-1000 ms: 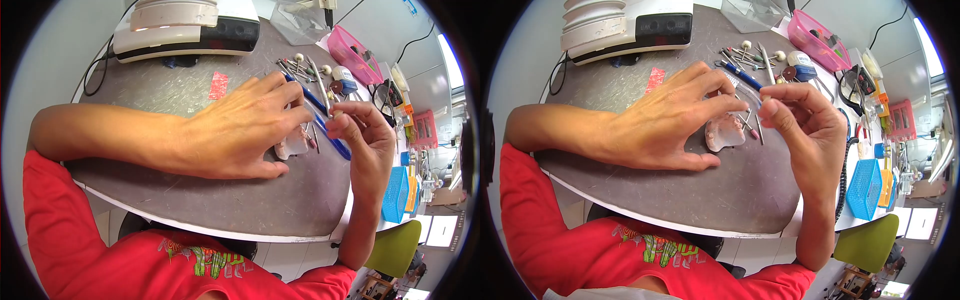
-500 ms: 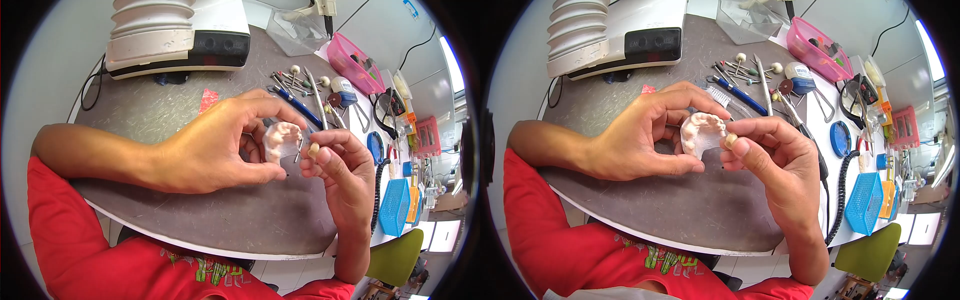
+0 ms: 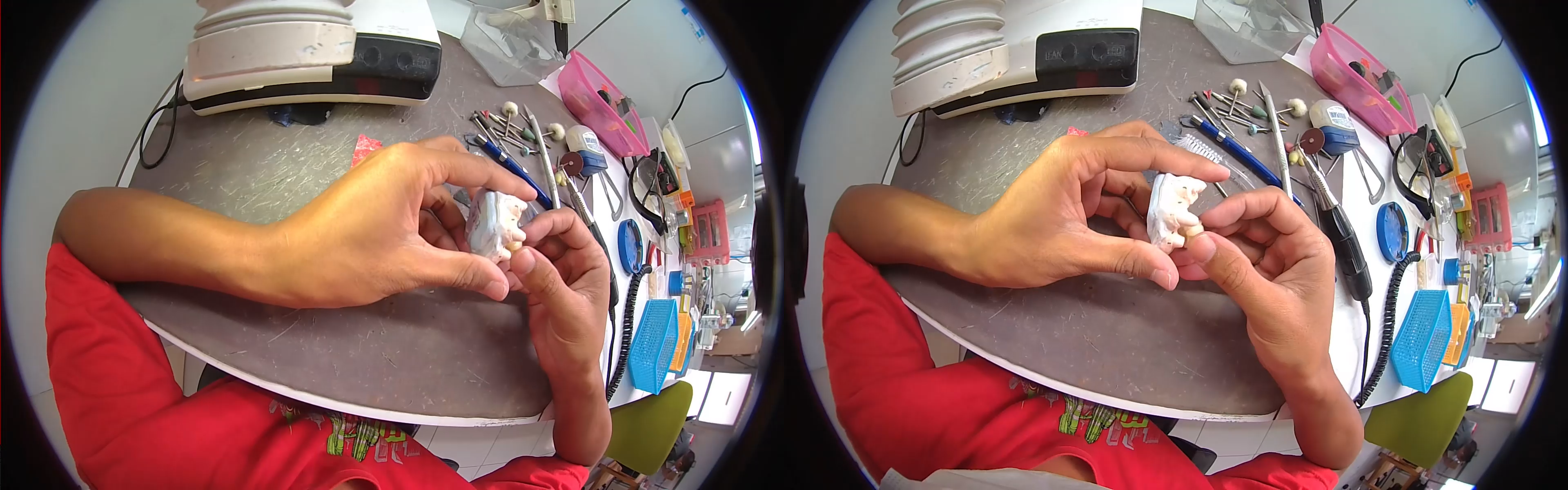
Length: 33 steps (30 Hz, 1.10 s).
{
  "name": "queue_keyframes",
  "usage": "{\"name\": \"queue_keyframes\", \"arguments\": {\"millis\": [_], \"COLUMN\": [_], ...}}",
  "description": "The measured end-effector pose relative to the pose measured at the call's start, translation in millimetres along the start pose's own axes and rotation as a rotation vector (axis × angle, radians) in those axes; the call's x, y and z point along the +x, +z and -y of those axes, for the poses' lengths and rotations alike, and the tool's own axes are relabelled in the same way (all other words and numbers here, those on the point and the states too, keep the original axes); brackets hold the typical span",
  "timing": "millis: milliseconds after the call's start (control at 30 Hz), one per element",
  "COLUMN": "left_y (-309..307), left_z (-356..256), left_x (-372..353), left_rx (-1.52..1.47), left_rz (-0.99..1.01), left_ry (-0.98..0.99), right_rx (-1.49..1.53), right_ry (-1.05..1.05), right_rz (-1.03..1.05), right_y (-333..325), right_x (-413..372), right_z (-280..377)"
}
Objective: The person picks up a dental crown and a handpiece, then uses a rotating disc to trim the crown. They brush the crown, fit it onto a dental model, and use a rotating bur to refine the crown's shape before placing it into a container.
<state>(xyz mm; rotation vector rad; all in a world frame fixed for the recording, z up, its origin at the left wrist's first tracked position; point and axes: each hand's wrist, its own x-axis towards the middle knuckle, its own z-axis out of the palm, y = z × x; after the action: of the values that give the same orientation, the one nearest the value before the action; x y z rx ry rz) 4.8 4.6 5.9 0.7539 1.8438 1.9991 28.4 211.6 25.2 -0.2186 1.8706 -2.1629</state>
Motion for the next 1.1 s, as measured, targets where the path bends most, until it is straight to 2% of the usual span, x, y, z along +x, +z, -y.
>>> {"name": "queue_keyframes", "arguments": {"millis": [67, 400, 600, 767, 1100], "left_y": [-0.1, -0.4, 1.1, 0.9, 0.5], "left_z": [-2.3, -1.0, 4.2, -2.9, -6.1], "left_x": [-0.9, -0.5, -1.7, -2.7, -1.4], "left_rx": [0.005, 0.148, 0.041, -0.103, -0.139], "left_rz": [-0.008, 0.005, 0.053, 0.069, 0.070], "left_ry": [-0.111, -0.004, 0.089, 0.014, -0.037], "right_rx": [0.001, -0.012, -0.009, -0.034, -0.028], "right_ry": [-0.007, -0.066, -0.078, -0.097, -0.127], "right_rz": [0.011, -0.015, 0.022, 0.011, -0.004], "right_y": [-0.7, -1.8, -2.0, -1.6, -1.7], "right_x": [-1.2, -2.5, -4.8, -5.1, -4.9], "right_z": [1.2, -4.6, -3.1, 1.8, 1.8]}}
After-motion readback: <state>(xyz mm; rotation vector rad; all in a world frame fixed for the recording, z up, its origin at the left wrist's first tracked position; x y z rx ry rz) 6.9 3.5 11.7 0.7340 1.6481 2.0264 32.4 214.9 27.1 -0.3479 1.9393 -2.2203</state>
